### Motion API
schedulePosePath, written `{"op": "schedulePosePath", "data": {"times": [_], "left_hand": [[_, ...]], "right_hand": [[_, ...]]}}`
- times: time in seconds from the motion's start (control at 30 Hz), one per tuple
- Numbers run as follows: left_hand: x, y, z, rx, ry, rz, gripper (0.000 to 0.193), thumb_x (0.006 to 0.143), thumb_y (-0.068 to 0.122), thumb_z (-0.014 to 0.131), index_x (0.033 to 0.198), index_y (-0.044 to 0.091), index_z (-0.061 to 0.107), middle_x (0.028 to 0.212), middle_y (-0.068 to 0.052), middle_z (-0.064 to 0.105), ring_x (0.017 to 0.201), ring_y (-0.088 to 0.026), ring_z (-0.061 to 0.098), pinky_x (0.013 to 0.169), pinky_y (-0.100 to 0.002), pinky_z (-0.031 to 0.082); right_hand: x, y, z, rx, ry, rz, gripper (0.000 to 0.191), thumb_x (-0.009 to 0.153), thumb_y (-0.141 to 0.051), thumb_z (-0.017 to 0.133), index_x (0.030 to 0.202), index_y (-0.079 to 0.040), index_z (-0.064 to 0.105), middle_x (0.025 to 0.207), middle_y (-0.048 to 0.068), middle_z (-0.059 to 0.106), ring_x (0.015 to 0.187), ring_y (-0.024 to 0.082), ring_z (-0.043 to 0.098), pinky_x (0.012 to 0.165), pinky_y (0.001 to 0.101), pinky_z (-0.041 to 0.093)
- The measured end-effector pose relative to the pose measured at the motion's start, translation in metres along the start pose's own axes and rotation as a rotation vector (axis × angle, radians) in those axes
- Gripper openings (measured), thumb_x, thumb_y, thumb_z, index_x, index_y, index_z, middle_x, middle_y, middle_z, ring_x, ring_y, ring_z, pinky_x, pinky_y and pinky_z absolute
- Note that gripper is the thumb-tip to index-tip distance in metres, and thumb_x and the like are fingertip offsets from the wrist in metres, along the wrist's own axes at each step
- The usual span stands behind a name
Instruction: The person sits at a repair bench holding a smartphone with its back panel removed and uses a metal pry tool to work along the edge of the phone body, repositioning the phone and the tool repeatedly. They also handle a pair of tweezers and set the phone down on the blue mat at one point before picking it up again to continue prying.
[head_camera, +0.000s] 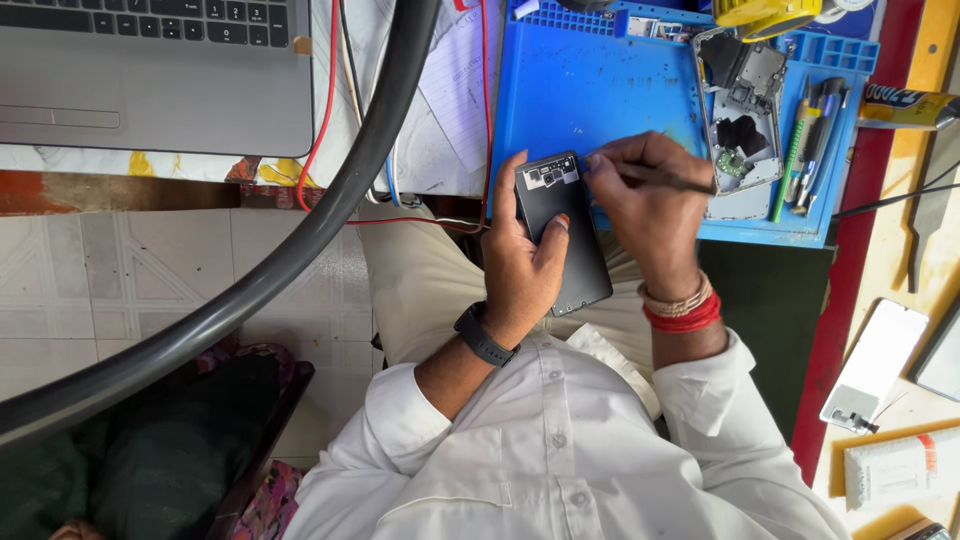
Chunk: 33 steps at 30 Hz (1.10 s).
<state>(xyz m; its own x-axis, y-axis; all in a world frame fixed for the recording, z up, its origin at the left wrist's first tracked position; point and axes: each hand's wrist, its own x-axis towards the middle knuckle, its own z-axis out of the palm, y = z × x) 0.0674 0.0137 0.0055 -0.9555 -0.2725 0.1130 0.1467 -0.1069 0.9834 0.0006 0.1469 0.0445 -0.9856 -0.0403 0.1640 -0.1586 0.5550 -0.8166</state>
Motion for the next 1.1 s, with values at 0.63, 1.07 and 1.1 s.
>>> {"op": "schedulePosePath", "data": {"times": [0.63, 1.07, 1.1], "left_hand": [[0.007, 0.009, -0.017, -0.489, -0.133, -0.34, 0.071, 0.095, -0.009, 0.058, 0.16, 0.002, 0.032, 0.132, -0.012, 0.062, 0.114, -0.015, 0.063, 0.1, -0.029, 0.053], [0.009, 0.017, -0.021, -0.876, -0.382, -0.535, 0.076, 0.091, -0.004, 0.061, 0.162, 0.0, 0.032, 0.134, -0.012, 0.062, 0.116, -0.016, 0.065, 0.102, -0.03, 0.054], [0.008, 0.016, -0.02, -0.891, -0.386, -0.537, 0.078, 0.09, -0.004, 0.062, 0.162, -0.001, 0.032, 0.136, -0.011, 0.062, 0.116, -0.015, 0.065, 0.102, -0.029, 0.054]], "right_hand": [[-0.058, 0.006, -0.039, 0.45, -0.07, -0.092, 0.008, 0.094, 0.005, 0.074, 0.094, 0.005, 0.066, 0.1, 0.016, 0.073, 0.09, 0.021, 0.075, 0.081, 0.0311, 0.063], [-0.058, 0.033, -0.022, 0.685, 0.044, -0.167, 0.013, 0.094, -0.004, 0.079, 0.095, 0.002, 0.068, 0.1, 0.016, 0.072, 0.091, 0.023, 0.074, 0.082, 0.0328, 0.061], [-0.055, 0.035, -0.022, 0.7, 0.07, -0.151, 0.014, 0.094, -0.005, 0.08, 0.096, 0.002, 0.068, 0.101, 0.016, 0.072, 0.091, 0.022, 0.073, 0.082, 0.0322, 0.06]]}}
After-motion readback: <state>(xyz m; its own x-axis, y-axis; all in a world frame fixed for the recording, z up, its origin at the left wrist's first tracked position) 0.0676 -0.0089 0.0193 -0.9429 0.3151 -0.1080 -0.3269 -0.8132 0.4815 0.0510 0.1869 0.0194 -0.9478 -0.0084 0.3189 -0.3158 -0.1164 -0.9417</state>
